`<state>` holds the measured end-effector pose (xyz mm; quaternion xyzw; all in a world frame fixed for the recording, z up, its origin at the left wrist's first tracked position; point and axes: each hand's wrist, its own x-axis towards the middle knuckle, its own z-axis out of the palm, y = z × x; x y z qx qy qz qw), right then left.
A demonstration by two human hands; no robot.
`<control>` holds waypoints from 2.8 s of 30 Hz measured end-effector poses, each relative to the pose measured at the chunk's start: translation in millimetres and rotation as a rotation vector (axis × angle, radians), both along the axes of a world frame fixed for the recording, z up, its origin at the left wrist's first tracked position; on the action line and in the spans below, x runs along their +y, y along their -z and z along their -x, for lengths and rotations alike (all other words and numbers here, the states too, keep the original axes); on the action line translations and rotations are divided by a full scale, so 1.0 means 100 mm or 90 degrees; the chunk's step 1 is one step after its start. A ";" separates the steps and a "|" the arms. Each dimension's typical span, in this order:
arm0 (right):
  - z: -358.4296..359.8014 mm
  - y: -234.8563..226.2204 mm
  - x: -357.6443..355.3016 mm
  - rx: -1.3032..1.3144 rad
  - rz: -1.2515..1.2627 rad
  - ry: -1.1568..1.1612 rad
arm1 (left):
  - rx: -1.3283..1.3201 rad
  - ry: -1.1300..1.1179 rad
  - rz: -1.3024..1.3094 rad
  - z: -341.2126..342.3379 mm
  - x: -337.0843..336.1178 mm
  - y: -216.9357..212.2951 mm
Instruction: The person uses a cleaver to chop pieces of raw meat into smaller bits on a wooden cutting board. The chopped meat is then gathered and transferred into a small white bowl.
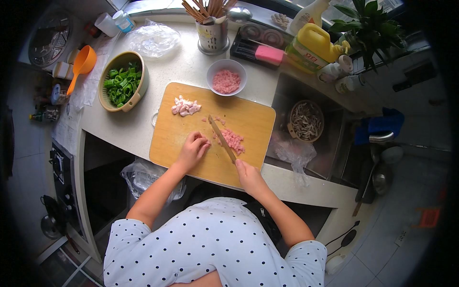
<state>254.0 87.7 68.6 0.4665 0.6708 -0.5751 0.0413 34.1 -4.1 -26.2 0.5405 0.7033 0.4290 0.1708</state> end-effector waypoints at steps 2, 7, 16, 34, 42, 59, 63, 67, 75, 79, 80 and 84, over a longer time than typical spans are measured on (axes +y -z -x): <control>0.00 0.01 0.01 -0.001 -0.002 -0.003 | 0.004 -0.001 -0.007 0.00 0.01 -0.01; 0.01 0.01 0.01 -0.001 -0.002 -0.006 | -0.009 -0.039 -0.020 -0.09 0.11 -0.11; 0.07 -0.13 -0.01 -0.002 -0.033 -0.043 | -0.022 -0.131 -0.051 -0.19 0.08 -0.06; 0.12 -0.09 -0.21 -0.013 -0.111 -0.086 | 0.056 -0.074 -0.099 -0.16 0.01 0.05; 0.51 0.19 -0.19 -0.018 -0.137 -0.076 | 0.088 -0.068 -0.078 -0.13 -0.02 0.08; 0.09 -0.15 -0.13 -0.036 -0.144 -0.160 | 0.085 -0.098 -0.125 -0.13 0.01 0.01; 0.29 0.01 -0.12 -0.026 -0.114 -0.155 | 0.075 -0.085 -0.078 -0.12 -0.02 0.07; 0.62 0.15 -0.15 -0.044 -0.194 -0.168 | 0.113 -0.103 -0.088 -0.14 -0.05 0.15; 0.02 0.01 -0.07 -0.004 -0.076 -0.040 | 0.002 -0.100 -0.067 -0.13 -0.06 0.06; -0.04 -0.01 -0.03 0.002 -0.022 0.030 | 0.057 -0.104 0.002 -0.22 0.14 -0.16; -0.04 -0.01 -0.03 0.004 -0.008 0.049 | 0.075 -0.119 0.008 -0.25 0.17 -0.13; -0.09 0.03 -0.07 0.025 0.005 0.069 | 0.087 -0.155 -0.015 -0.28 0.17 0.01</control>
